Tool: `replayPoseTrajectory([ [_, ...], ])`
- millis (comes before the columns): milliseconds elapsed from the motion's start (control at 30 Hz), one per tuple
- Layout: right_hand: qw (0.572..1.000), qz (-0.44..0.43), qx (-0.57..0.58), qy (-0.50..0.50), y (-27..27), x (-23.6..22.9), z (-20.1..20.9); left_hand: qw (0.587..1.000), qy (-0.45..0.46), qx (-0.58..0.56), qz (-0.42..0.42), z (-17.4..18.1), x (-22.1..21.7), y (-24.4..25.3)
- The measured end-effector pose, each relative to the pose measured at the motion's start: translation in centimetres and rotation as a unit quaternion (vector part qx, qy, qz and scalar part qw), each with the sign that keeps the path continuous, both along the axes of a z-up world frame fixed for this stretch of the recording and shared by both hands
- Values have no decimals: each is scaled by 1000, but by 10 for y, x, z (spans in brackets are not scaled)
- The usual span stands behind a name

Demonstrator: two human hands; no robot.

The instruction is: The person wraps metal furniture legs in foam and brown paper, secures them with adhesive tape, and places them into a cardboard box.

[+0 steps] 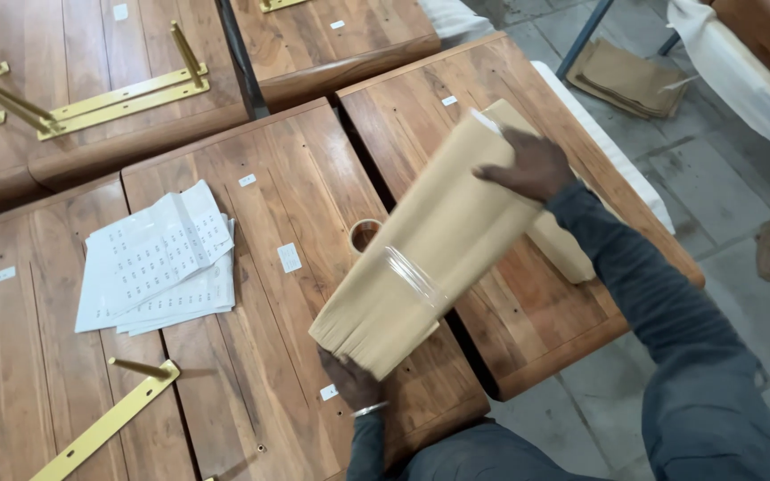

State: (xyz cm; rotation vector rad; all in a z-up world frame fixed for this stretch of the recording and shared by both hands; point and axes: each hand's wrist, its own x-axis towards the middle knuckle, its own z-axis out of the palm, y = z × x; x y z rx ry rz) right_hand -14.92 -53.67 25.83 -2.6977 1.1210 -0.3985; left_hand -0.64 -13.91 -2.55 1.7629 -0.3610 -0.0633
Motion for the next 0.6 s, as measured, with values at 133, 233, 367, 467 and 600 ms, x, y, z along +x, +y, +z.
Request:
replayPoseTrajectory([
  [133, 999, -1, -35, 28, 93, 73, 116, 995, -57, 59, 54, -17, -3, -28],
  [233, 975, 149, -140, -89, 164, 113, 151, 982, -75, 141, 101, -34, -5, -31],
  [367, 922, 290, -232, -106, 254, 145, 167, 973, -114, 197, 36, -44, 13, -6],
  [467, 907, 334, -226, -120, 298, 148, 171, 961, -85, 242, -102, -32, 47, 41],
  [600, 877, 365, -273, -153, 317, 146, 166, 980, 26, 65, -185, 85, 80, 95],
])
